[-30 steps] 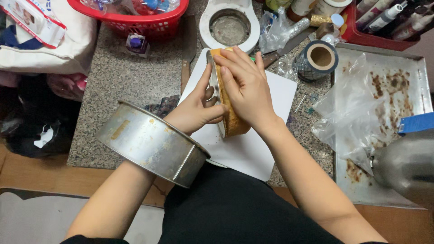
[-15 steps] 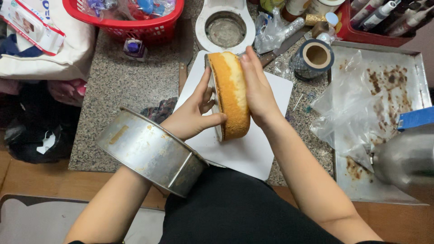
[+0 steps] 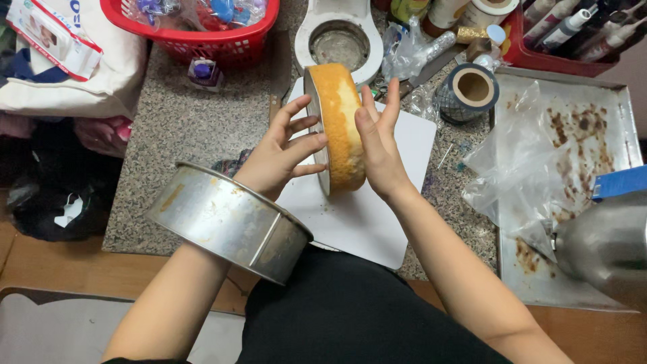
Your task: The person removes a cake from a tin, peels a layer from its surface, pours liquid from a carton into a mixing bowl containing cream, attaches the bowl to a stand mixer, and slices the cake using a knife.
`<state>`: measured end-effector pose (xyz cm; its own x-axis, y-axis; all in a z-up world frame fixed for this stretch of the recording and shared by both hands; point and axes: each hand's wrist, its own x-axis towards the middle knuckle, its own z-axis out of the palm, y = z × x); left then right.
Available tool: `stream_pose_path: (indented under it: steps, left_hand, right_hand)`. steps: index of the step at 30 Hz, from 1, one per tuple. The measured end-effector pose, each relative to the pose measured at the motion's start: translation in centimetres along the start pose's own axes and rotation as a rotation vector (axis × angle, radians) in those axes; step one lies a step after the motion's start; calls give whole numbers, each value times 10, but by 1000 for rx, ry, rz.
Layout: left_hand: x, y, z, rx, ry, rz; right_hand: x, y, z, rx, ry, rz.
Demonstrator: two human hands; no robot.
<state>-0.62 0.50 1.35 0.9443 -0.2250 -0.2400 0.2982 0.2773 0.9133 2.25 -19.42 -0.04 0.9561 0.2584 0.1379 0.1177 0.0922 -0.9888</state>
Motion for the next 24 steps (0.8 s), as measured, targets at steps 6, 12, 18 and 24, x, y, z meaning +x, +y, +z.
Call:
stream_pose_path:
  steps: [6,12,18,24]
  left_hand:
    - [6,-9,4,49,24,-58]
    - [7,-19,6,129,-41,-105]
    - [4,-20,1,95,-75,-99]
    - [1,-14,-1,85,-104,-115]
  right_hand:
    - [8,-3,5,-153,21,-154]
    - [24,-20,16,-544,26,-161]
    - [26,-18,17,-428,24,-160]
    - [25,-8,3,-232,6,-26]
